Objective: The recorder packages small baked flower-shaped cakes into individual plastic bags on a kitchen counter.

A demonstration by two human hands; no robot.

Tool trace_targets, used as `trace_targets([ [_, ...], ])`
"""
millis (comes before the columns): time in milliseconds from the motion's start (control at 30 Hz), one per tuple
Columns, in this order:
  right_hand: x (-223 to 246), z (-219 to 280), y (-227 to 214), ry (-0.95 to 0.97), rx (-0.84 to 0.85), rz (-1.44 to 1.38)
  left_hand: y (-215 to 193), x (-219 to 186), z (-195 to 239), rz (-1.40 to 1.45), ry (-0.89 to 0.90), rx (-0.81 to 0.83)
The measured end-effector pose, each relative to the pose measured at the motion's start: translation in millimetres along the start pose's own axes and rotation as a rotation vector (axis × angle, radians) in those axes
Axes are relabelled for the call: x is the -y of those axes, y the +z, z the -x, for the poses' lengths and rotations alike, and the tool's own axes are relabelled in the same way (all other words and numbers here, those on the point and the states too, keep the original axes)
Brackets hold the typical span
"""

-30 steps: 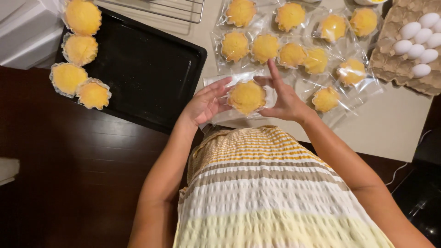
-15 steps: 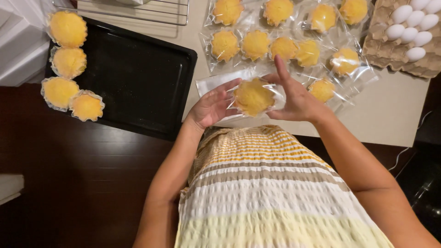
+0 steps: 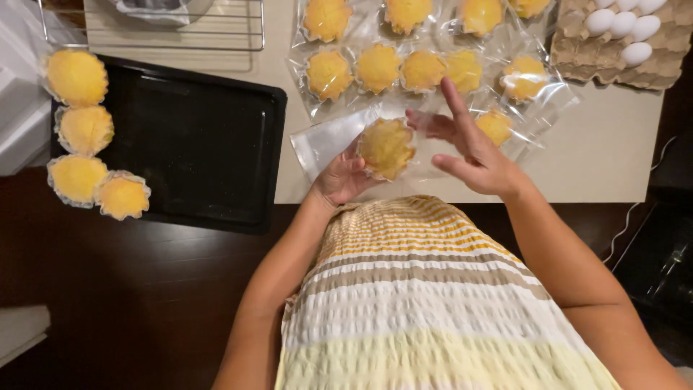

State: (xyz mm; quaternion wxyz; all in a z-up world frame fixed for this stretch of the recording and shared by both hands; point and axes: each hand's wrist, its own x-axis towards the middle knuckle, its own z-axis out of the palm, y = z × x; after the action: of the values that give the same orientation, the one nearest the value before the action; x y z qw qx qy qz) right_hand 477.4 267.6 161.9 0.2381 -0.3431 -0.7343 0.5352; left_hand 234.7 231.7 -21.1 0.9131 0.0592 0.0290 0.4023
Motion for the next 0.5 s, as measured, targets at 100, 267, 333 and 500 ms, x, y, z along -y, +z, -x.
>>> trace_targets([
  [100,-39.1,16.0,15.7,0.1,-0.153,-0.112,-0.1,9.6,-5.4,-0.003,-0.03,0.001],
  [267,-22.1,20.7,42.5,0.175,-0.433,-0.106,9.1,17.3,-3.0,0.079,0.028,0.046],
  [333,-40.5,22.2,43.5,0.152,-0.469,-0.021,2.3,16.9,-6.2,0.108,0.01,0.091],
  [500,-38.9,34.0,49.7,0.179,-0.553,0.11,6.7,19.3,-2.5,0.082,-0.028,0.061],
])
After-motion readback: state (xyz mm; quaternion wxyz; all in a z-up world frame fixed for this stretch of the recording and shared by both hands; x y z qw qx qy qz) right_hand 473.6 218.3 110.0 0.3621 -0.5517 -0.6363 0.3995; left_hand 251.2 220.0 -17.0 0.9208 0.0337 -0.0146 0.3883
